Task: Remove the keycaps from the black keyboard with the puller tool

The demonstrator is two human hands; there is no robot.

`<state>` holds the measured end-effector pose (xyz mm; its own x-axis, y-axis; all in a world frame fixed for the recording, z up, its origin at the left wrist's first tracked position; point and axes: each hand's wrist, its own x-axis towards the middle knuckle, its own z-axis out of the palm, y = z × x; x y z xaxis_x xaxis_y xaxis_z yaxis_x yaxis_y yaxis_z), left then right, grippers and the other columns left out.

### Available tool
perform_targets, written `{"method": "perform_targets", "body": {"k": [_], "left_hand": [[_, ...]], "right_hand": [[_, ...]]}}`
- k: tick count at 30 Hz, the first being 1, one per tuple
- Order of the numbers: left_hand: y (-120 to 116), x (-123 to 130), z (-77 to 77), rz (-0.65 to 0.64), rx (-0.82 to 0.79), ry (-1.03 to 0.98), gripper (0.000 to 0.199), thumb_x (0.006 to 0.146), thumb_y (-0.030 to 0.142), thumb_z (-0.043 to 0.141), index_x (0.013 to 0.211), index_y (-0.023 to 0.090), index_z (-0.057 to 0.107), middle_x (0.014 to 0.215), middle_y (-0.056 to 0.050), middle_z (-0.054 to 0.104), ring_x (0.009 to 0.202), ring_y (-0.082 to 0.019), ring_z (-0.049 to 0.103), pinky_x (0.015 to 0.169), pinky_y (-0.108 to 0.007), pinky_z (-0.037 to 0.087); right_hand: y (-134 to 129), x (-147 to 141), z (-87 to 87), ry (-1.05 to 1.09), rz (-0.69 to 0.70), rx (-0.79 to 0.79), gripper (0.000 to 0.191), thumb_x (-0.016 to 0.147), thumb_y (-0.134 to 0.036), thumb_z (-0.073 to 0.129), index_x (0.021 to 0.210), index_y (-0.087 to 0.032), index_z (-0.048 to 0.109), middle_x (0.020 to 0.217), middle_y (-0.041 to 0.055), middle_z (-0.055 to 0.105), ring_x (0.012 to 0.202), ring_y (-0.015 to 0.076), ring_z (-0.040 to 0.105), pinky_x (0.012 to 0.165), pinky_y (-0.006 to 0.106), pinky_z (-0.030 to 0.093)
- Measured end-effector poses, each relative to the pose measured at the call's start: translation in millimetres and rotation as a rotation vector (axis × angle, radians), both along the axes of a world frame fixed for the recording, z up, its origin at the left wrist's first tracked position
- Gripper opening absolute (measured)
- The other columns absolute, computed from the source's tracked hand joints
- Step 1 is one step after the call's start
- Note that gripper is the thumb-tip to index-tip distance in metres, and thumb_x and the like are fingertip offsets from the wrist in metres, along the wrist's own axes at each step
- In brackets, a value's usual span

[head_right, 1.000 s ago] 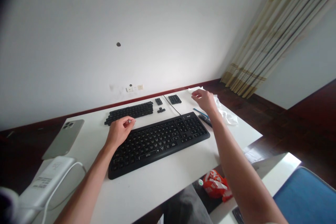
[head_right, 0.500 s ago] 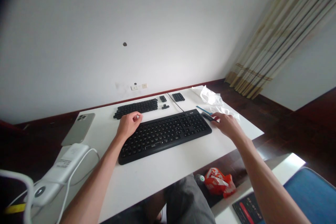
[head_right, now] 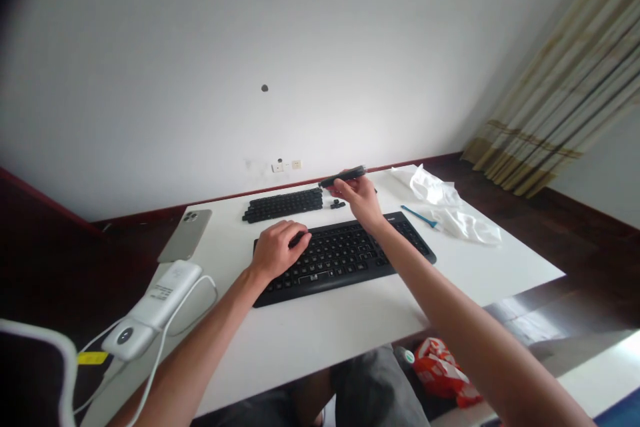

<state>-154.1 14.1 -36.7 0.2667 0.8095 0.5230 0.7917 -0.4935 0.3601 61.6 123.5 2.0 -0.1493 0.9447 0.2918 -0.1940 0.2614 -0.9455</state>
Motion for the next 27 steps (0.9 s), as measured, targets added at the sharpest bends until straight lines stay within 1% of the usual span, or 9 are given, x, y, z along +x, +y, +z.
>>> {"method": "perform_targets", "body": {"k": [3, 5, 7, 9, 11, 13, 16, 22, 27], "left_hand": [[2.0, -6.4, 0.5, 0.164, -0.079, -0.028, 0.039, 0.108, 0.039, 0.036, 0.097, 0.021, 0.068, 0.084, -0.005, 0.073, 0.077, -0.018, 0.066, 0.072, -0.029, 0.041], [5.5, -14.4, -0.9, 0.270, -0.134, -0.041, 0.043, 0.110, 0.040, 0.029, 0.101, 0.022, 0.066, 0.080, -0.004, 0.072, 0.073, -0.018, 0.065, 0.067, -0.029, 0.038], [8.9, -21.0, -3.3, 0.313, -0.182, -0.065, 0.043, 0.111, 0.043, 0.026, 0.107, 0.023, 0.064, 0.078, -0.003, 0.071, 0.070, -0.018, 0.065, 0.065, -0.029, 0.036], [11.2, -24.5, -6.1, 0.313, -0.218, -0.105, 0.044, 0.110, 0.046, 0.025, 0.110, 0.023, 0.062, 0.077, -0.002, 0.070, 0.068, -0.019, 0.064, 0.064, -0.029, 0.035], [12.3, -25.5, -8.1, 0.305, -0.233, -0.166, 0.044, 0.110, 0.047, 0.024, 0.108, 0.023, 0.061, 0.076, -0.001, 0.068, 0.067, -0.018, 0.063, 0.065, -0.029, 0.035], [12.5, -25.4, -8.8, 0.290, -0.228, -0.240, 0.043, 0.110, 0.047, 0.025, 0.104, 0.023, 0.061, 0.075, -0.001, 0.066, 0.065, -0.017, 0.061, 0.065, -0.028, 0.035], [11.9, -24.4, -8.2, 0.230, -0.210, -0.349, 0.040, 0.110, 0.046, 0.029, 0.096, 0.022, 0.059, 0.073, 0.000, 0.063, 0.062, -0.014, 0.056, 0.065, -0.027, 0.034], [11.5, -17.3, -8.9, 0.156, -0.148, -0.619, 0.039, 0.108, 0.049, 0.035, 0.088, 0.021, 0.053, 0.073, 0.001, 0.053, 0.063, -0.012, 0.047, 0.066, -0.027, 0.035], [11.8, -9.9, -11.9, 0.107, -0.176, -0.839, 0.039, 0.107, 0.052, 0.039, 0.087, 0.021, 0.050, 0.070, 0.003, 0.040, 0.061, -0.012, 0.036, 0.060, -0.026, 0.031]], "right_hand": [[9.7, -36.8, -11.8, 0.100, 0.104, -0.095, 0.050, 0.070, -0.056, 0.089, 0.095, -0.023, 0.061, 0.088, 0.0015, 0.075, 0.095, 0.0227, 0.076, 0.094, 0.040, 0.062], [10.1, -48.0, -22.6, 0.124, 0.144, -0.131, 0.050, 0.068, -0.055, 0.091, 0.092, -0.023, 0.061, 0.085, 0.0005, 0.074, 0.091, 0.0218, 0.076, 0.092, 0.039, 0.062], [5.6, -51.1, -33.4, 0.122, 0.173, -0.158, 0.049, 0.069, -0.054, 0.091, 0.092, -0.023, 0.062, 0.083, 0.0006, 0.074, 0.089, 0.0220, 0.076, 0.090, 0.038, 0.062], [-1.2, -49.6, -41.2, 0.112, 0.199, -0.191, 0.048, 0.070, -0.052, 0.091, 0.096, -0.023, 0.063, 0.084, 0.0009, 0.074, 0.089, 0.0228, 0.077, 0.088, 0.038, 0.062], [-6.9, -46.7, -44.6, 0.102, 0.214, -0.222, 0.049, 0.071, -0.050, 0.091, 0.102, -0.023, 0.063, 0.087, 0.0011, 0.074, 0.089, 0.0235, 0.078, 0.086, 0.037, 0.063], [-9.4, -44.3, -44.5, 0.089, 0.226, -0.237, 0.050, 0.072, -0.049, 0.090, 0.104, -0.022, 0.063, 0.089, 0.0021, 0.075, 0.088, 0.0239, 0.078, 0.084, 0.037, 0.063], [-8.1, -42.0, -42.2, 0.067, 0.265, -0.225, 0.048, 0.075, -0.048, 0.089, 0.103, -0.019, 0.064, 0.093, 0.0056, 0.077, 0.088, 0.0239, 0.078, 0.085, 0.038, 0.063], [-7.7, -40.5, -38.5, 0.084, 0.329, -0.180, 0.043, 0.077, -0.044, 0.089, 0.103, -0.018, 0.067, 0.092, 0.0052, 0.078, 0.090, 0.0211, 0.076, 0.095, 0.042, 0.062], [-12.6, -42.7, -35.5, 0.082, 0.322, -0.193, 0.045, 0.074, -0.045, 0.090, 0.101, -0.017, 0.067, 0.088, 0.0044, 0.078, 0.089, 0.0219, 0.076, 0.102, 0.048, 0.059]]}}
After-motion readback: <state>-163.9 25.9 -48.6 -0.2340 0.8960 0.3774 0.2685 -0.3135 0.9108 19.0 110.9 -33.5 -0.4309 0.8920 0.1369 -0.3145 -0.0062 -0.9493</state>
